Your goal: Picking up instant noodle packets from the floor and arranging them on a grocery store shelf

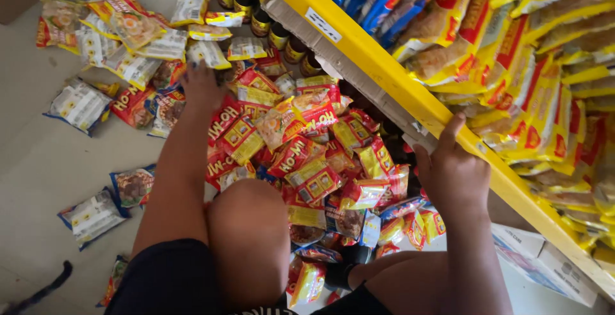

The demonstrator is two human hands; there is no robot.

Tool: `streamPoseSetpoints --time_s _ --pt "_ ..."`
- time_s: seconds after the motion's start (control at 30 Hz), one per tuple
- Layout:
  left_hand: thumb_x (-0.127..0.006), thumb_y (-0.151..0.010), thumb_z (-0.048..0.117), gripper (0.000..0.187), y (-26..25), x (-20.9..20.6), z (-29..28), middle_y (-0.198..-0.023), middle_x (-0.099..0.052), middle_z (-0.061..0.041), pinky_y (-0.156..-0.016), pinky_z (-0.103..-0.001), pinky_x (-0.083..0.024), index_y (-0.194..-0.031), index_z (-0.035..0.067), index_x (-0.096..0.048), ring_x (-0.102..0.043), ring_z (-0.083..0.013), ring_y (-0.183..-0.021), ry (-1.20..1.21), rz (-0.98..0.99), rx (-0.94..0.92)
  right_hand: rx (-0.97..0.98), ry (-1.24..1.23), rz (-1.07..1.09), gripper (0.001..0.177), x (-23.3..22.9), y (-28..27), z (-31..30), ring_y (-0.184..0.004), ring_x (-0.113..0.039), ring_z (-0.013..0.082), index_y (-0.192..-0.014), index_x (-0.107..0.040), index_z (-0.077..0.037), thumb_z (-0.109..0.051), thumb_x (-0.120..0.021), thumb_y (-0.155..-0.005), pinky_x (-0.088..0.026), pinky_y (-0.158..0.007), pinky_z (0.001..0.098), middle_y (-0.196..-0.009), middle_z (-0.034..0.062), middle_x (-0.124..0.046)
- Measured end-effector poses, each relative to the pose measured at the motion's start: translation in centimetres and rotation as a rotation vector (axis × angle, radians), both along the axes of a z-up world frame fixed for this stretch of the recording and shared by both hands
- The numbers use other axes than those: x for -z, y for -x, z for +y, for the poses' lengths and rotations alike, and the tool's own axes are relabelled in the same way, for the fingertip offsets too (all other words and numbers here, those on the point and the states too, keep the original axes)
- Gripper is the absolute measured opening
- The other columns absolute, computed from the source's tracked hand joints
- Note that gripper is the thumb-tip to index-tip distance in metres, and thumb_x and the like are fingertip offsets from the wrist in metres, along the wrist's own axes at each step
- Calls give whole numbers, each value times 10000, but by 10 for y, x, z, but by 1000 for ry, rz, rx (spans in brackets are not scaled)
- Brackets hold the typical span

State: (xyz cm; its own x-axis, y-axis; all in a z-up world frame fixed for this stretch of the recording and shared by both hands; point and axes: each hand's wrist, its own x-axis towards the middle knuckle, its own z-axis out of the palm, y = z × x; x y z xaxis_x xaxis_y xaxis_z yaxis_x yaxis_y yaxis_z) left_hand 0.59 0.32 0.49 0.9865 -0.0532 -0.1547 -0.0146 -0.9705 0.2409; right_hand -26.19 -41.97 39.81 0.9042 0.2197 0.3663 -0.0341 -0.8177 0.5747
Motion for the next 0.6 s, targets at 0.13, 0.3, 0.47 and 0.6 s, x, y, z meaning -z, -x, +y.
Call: streamPoseSetpoints --time_s 0.13,0.3,0.47,0.6 --pt "-859 -751 373 164 -10 -27 13 -757 -716 -29 -700 -362 -597 -818 254 -768 -729 -300 -761 326 -628 -331 19 -39 -12 953 -4 2 4 -518 -695 288 -1389 -634 72 -550 -823 -693 -585 -528 396 -565 69 -623" --pt "-1013 -696 147 354 13 -149 29 -844 -684 -51 -679 -315 -545 -898 152 -723 -681 -211 -783 947 -507 -247 77 -194 26 906 1 7 -2 -546 -716 306 -1428 -573 73 -523 -791 -781 -588 -516 454 -622 93 -693" --pt "-857 -856 14 594 102 -349 -25 -1079 -569 -161 -759 -325 -554 -1330 33 -501 -599 -229 -913 1294 -310 152 102 -391 7 764 -8 19 7 -635 -699 415 -1465 -457 84 -362 -724 -905 -574 -525 485 -944 257 -718" --pt "-797 -866 -13 328 139 -422 -82 -1035 -729 -150 -683 -222 -625 -1159 -63 -657 -720 -169 -793 1771 9 159 -184 -1174 -92 279 -42 44 24 -521 -579 203 -1178 -715 7 -127 -745 -935 -459 -494 319 -678 62 -657"
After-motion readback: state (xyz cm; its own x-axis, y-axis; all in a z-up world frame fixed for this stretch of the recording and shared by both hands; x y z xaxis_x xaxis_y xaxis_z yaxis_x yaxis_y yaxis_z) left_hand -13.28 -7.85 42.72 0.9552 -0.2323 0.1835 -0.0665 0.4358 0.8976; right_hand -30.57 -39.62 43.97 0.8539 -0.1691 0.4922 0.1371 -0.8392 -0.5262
